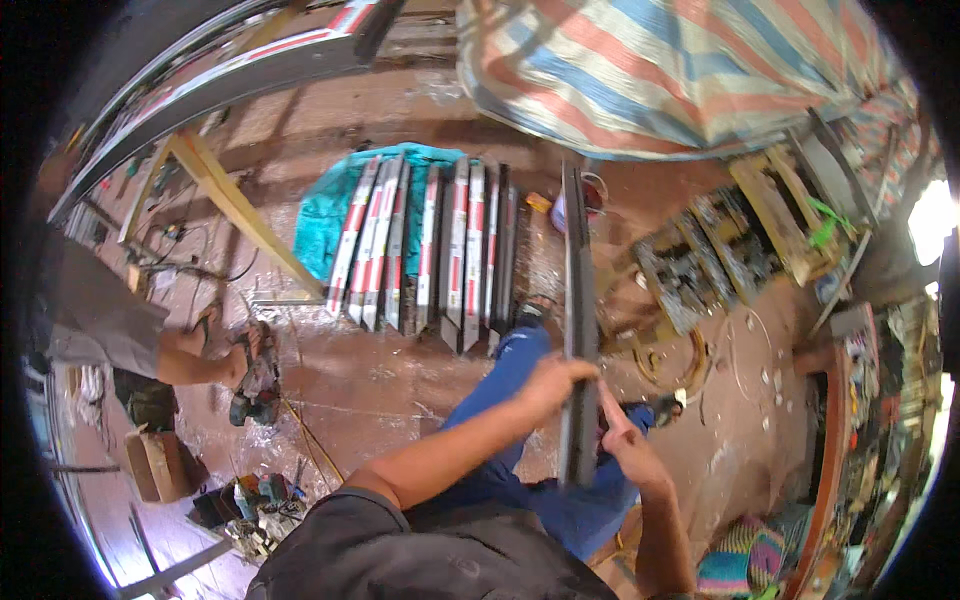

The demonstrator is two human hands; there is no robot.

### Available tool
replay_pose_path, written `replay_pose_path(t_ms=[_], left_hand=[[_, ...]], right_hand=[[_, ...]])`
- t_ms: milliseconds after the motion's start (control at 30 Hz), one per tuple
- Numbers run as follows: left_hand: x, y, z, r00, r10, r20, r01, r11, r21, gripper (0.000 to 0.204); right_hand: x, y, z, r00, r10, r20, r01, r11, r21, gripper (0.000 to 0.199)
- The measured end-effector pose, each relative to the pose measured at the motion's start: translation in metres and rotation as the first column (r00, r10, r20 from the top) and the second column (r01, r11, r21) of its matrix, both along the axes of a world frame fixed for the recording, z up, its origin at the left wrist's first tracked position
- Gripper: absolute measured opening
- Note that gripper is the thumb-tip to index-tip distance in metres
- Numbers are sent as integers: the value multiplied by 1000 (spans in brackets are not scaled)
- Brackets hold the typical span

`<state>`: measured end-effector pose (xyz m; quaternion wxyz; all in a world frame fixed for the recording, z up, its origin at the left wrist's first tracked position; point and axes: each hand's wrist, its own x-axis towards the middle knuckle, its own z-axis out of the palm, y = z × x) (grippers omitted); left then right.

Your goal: The person repeatedly picks up long metal frames from a stack, wipes them with a cloth, and returns them to the stack. The person also briefly dips a cloth into a bucket of liquid and continues wiping the frames.

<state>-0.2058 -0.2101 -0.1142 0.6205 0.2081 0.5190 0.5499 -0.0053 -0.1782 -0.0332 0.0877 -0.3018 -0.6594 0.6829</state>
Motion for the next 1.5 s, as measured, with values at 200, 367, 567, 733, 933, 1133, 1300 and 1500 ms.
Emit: replay_pose_path(t_ms=[200, 367, 567, 733, 933, 1133, 1300, 1500], left_hand=[[-258, 27, -109, 884, 208, -419, -350, 888, -297, 41], [-405, 2, -233, 380, -62, -923, -629, 715, -307, 67], [-494, -3, -348, 331, -179, -927, -733, 569, -372, 67], [-513, 11, -391, 232, -331, -914, -724, 568, -390, 108], [-487, 43, -408, 151, -594, -790, -762, 440, -476, 85], [-356, 79, -471, 219, -323, -921, -469, 792, -390, 87], [-316, 68, -503, 454, -213, -865, -581, 665, -469, 90], [-353, 42, -423, 372, -264, -890, -411, 812, -413, 51]], right_hand=[[-24, 76, -100, 917, -398, -32, 366, 869, -332, 63], [28, 73, -228, 800, -404, 444, 553, 783, -285, 55], [51, 67, -312, 659, -149, 737, 457, 858, -236, 59], [39, 83, -328, 708, -159, 688, 482, 821, -306, 58], [26, 90, -326, 700, -156, 697, 511, 791, -335, 58], [7, 100, -319, 691, -162, 705, 522, 786, -331, 56], [9, 106, -312, 646, -218, 731, 605, 730, -318, 55], [20, 103, -306, 684, -235, 691, 539, 801, -261, 53]])
